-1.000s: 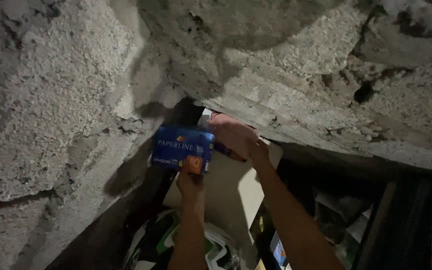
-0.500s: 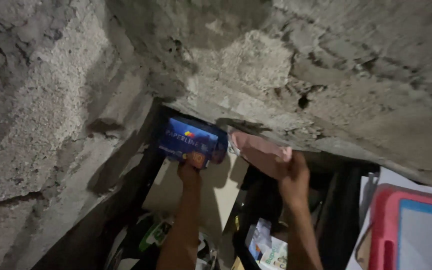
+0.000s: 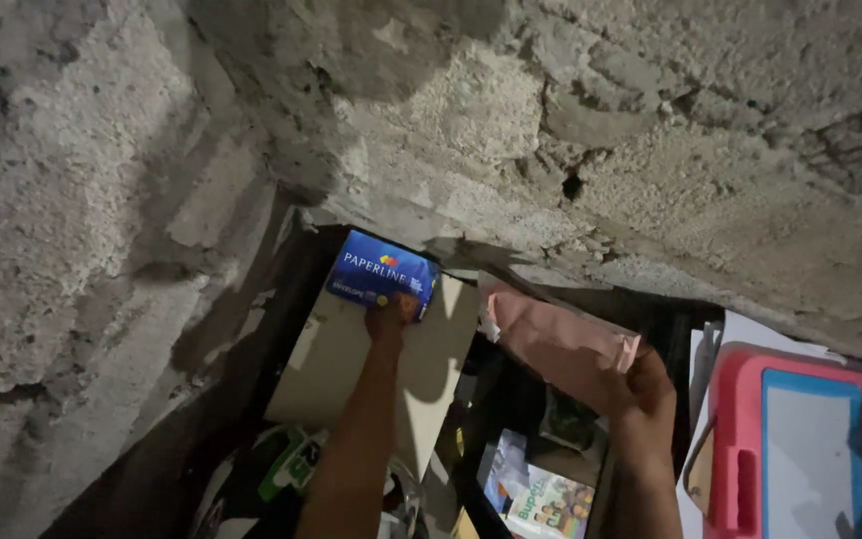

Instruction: Organizing various stationery items, notebooks, and envelopes on a cluttered desk.

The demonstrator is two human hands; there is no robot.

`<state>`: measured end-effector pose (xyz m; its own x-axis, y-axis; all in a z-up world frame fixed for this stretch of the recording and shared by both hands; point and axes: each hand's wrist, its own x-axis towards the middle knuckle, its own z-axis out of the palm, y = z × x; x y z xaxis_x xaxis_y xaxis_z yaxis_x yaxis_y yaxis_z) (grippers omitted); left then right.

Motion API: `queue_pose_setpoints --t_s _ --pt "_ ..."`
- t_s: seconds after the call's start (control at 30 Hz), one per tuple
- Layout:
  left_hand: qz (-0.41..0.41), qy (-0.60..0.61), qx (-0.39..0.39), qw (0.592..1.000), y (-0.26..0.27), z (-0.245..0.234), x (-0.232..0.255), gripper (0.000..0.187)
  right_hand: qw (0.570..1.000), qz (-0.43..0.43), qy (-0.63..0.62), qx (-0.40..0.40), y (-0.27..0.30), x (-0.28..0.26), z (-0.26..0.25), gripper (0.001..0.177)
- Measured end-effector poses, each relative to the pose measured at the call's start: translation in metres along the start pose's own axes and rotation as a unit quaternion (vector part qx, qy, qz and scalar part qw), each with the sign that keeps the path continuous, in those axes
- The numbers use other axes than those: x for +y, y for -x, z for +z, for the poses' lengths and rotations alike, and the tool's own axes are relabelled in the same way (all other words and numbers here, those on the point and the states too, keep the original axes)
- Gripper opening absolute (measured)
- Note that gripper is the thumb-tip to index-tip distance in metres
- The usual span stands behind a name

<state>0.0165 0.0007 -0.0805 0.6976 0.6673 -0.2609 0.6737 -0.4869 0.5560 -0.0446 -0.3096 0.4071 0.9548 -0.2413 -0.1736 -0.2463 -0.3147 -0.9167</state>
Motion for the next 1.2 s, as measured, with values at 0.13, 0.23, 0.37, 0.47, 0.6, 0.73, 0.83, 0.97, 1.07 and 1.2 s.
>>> queue_pose_setpoints --t_s 0.13,0.23,0.37,0.47,0.6,0.73,0.83,0.97,1.07,1.2 --pt "0.128 -0.137 -0.094 0.978 0.019 -0.021 0.007 0.053 0.997 0.008 -0.077 -0.013 0.011 0.014 0.002 0.014" --pt "0.132 -0.171 -0.102 0.971 0.022 -0.032 0.012 0.044 0.997 0.029 -0.066 0.003 0.022 0.011 0.006 0.013" --pt "0.067 -0.114 0.001 0.991 0.035 -0.030 0.022 0.029 0.993 0.018 -0.116 -0.012 0.029 0.006 0.005 0.016" --pt "0.036 -0.078 0.068 0.994 0.047 -0.029 0.031 0.022 0.986 0.017 -0.165 0.014 0.047 -0.039 0.010 0.017" --pt "0.052 -0.028 0.117 0.991 0.098 -0.077 0.094 0.019 0.976 0.071 -0.183 0.089 0.066 -0.077 -0.022 0.024" --pt "0.013 0.512 0.088 0.855 0.207 -0.273 0.282 0.031 0.953 0.028 -0.284 0.107 0.072 -0.063 -0.088 0.022" --pt "0.097 0.604 0.008 0.791 0.289 -0.339 0.366 0.035 0.913 0.005 -0.382 0.144 0.088 -0.066 -0.144 0.025" --pt "0.258 0.619 -0.134 0.730 0.382 -0.358 0.442 0.030 0.846 0.025 -0.469 0.252 0.110 -0.044 -0.213 0.034" --pt "0.295 0.495 -0.335 0.746 0.444 -0.333 0.480 0.022 0.811 0.042 -0.499 0.302 0.124 0.022 -0.242 0.032" --pt "0.310 0.442 -0.502 0.676 0.538 -0.218 0.529 0.035 0.817 0.115 -0.434 0.362 0.146 0.072 -0.263 0.031"
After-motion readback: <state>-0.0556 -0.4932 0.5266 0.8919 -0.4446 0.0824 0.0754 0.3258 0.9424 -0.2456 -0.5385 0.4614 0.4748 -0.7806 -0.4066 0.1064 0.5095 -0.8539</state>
